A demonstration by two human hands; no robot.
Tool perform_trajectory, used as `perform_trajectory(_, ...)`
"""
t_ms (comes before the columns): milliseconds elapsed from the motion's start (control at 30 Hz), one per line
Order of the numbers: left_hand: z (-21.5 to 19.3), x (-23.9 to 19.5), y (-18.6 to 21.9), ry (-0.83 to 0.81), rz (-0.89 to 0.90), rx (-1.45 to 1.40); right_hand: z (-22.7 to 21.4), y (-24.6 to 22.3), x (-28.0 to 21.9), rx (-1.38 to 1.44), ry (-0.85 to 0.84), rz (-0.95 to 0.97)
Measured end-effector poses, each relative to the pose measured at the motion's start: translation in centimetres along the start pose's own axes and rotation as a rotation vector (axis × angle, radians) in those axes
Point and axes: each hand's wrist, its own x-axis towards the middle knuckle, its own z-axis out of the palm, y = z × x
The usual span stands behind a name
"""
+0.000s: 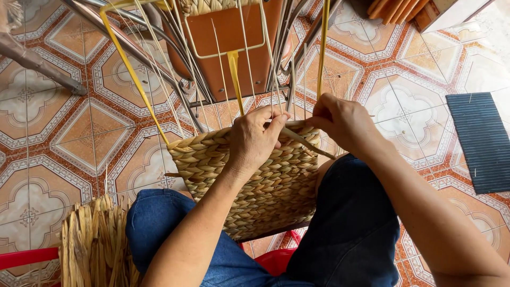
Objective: Weaving a basket using dried plant fibers on a wire frame.
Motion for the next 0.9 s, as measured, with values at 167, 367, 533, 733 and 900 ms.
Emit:
perform_trajectory(167, -0.4, -1.4, 0.5, 0.19, 0.16, 0.055, 0.4, -0.5, -0.4, -0.103, 0.029, 0.118)
perform_trajectory(367, 2.7, -1.4, -1.3, 0.345, 0.513, 0.318, 0.4, -1.0, -2.0, -0.29, 0.321, -0.13)
perform_trajectory(533, 2.3, 0.0, -1.2, 0.133, 0.206, 0.342, 0.7, -1.2, -3.0, -0.212, 0.308, -0.21)
perform_trajectory(733, -0.5, 0.9, 0.3, -0.242, 0.069, -0.072, -0.1, -1.2, -2.3, 0.281, 0.004, 0.014)
perform_trajectory(900, 1.4, 1.0, 1.7, -0.116, 0.023, 0.451, -1.0, -0.5, -1.1, 0.992, 0.086, -0.072)
